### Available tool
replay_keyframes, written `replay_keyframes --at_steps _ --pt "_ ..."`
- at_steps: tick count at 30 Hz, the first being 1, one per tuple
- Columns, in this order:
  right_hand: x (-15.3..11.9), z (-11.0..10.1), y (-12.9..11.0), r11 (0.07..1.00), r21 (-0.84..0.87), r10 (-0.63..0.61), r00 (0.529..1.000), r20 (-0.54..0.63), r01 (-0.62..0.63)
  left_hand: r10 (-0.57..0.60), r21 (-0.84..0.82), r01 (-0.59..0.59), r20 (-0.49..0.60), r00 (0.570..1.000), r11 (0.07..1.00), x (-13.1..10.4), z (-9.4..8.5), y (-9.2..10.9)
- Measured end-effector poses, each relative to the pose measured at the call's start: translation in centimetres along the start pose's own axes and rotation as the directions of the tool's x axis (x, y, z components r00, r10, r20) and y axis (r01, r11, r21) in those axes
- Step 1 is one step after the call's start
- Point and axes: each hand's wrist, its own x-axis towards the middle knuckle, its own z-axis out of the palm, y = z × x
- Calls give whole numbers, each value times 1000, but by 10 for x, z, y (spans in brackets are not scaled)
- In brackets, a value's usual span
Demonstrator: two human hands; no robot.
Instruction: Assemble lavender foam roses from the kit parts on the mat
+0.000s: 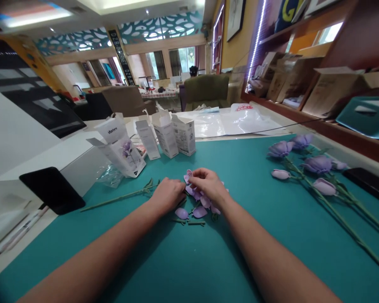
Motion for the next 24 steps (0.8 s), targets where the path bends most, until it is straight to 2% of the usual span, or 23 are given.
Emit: replay_keyframes --at_steps 8,13,15,16,17,19,20,21,22,24 --pt "-3 -1 -6 998 53 34 998 -46 -31 54 -65 -53 10 999 996 4 0 -7" --pt "-4 -1 -6 999 46 13 999 -31 -12 1 -176 -18 -98 995 984 1 -10 -17" --pt "-5 1 -6 999 49 14 1000 -21 -13 -58 -315 5 -159 986 949 -2 -16 -21" --pt "-6 2 -6 999 52 12 1000 -10 -12 -96 -460 4 -178 979 888 -5 -18 -22" --pt "-7 4 -7 998 56 6 1000 0 -6 -138 -634 -10 -183 973 773 -8 -20 -23" --pt "-10 9 -8 998 65 -22 1000 16 21 -212 -918 -51 -144 966 394 -15 -19 -24" --pt "-11 11 -8 997 68 -40 999 22 38 -233 -978 -65 -111 966 196 -18 -17 -24" --pt "-13 14 -8 996 69 -59 998 25 57 -242 -996 -69 -79 967 47 -21 -15 -23" --pt "-14 16 -8 995 65 -73 997 29 71 -246 -995 -69 -51 968 -68 -23 -11 -23" --pt "-16 20 -6 996 48 -81 996 42 79 -249 -974 -65 -10 968 -216 -27 -5 -23"
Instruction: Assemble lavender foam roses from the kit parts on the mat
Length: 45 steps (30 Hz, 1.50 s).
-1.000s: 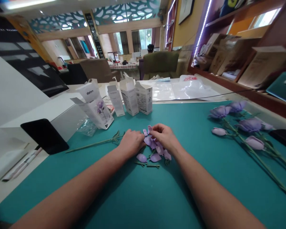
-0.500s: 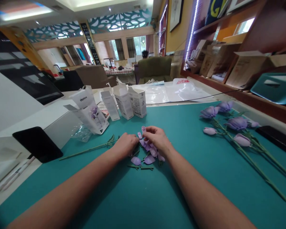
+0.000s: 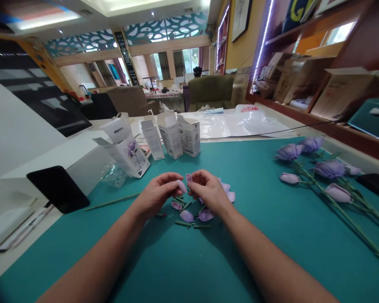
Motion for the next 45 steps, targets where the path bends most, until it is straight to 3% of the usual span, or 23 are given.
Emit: replay_keyframes --at_steps 3,11,15,24,32,45 --pt "-1 5 4 1000 -20 -2 1000 12 3 -9 -59 9 2 1000 998 -2 -3 -6" --pt "-4 10 8 990 -97 -95 994 50 100 20 34 -18 -73 997 999 -4 -3 3" --pt "-5 11 9 990 -102 -100 995 19 102 31 40 -28 -100 994 999 -6 -4 5" --pt "-3 8 7 993 -81 -86 996 1 86 30 64 -27 -51 998 998 -7 -7 6" --pt "-4 10 9 993 -47 -110 994 5 110 42 96 -29 -136 990 995 -8 -6 9" --pt "-3 9 4 992 -53 -115 993 6 115 92 84 -81 -134 987 993 -6 -7 6"
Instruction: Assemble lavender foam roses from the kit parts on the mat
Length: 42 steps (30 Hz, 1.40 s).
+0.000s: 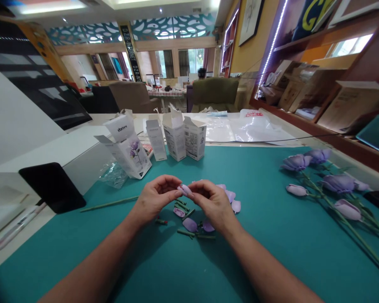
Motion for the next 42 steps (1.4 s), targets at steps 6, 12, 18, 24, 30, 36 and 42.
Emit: replay_keyframes --at_steps 6,12,18,24,30,36,42 --pt "-2 1 -3 1000 -19 21 999 31 -20 -16 -10 17 23 1000 1000 -1 0 2" --pt "-1 -1 -1 998 -44 55 997 47 -53 -53 22 53 4 999 998 -2 0 4" --pt "0 -1 -2 991 -20 134 988 81 -132 -57 47 54 60 997 997 -2 -4 5" --pt "-1 0 -3 979 -7 203 974 104 -204 -54 60 49 83 995 997 -2 -5 7" --pt "-1 -2 0 991 -31 131 982 133 -128 -32 102 24 71 997 994 -4 -3 7" --pt "-5 1 5 999 -41 20 997 77 -17 126 242 -125 9 992 962 -8 4 7" --pt "-11 0 1 961 -249 -114 992 46 122 302 343 -289 16 953 894 -16 9 10"
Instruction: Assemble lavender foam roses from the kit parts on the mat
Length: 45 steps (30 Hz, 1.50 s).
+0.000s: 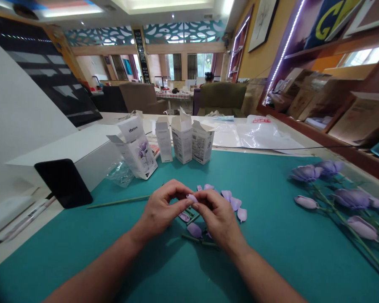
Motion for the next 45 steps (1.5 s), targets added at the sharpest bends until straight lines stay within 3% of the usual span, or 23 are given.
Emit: replay_keyframes --at_steps 2,5,9,12,16,19,24,28,32,38,42,45 --pt "0 0 -2 1000 -10 -1 1000 -4 1 9 -1 -9 -4 1000 1000 -1 0 1" --pt "2 3 -5 983 147 105 993 53 -112 -69 -41 70 36 997 997 2 -3 -2" --pt "4 7 -4 842 408 296 934 199 -354 -158 -97 175 164 974 980 9 -9 -11" --pt "4 8 -3 732 495 368 883 291 -468 -194 -153 234 235 952 960 11 -11 -15" --pt "3 6 0 669 554 375 868 325 -496 -245 -222 315 292 925 923 10 -8 -16" --pt "3 3 2 644 591 349 874 338 -486 -239 -237 304 267 934 923 9 -7 -14" --pt "4 2 4 723 508 349 882 317 -468 -218 -97 245 225 950 965 10 -7 -10" --pt "8 1 3 858 386 310 941 135 -338 -206 -54 220 198 958 974 7 -4 -10" --pt "9 -1 -4 941 223 260 966 12 -256 -175 109 158 177 969 981 5 -5 -8" --pt "9 -5 -14 961 173 206 976 64 -214 -77 311 -54 394 916 949 7 -11 -5" --pt "8 -5 -9 955 173 224 969 103 -239 -104 234 2 424 900 972 4 -5 -8" --pt "6 -5 -2 953 174 238 969 70 -246 -125 190 62 343 931 980 0 5 -12"
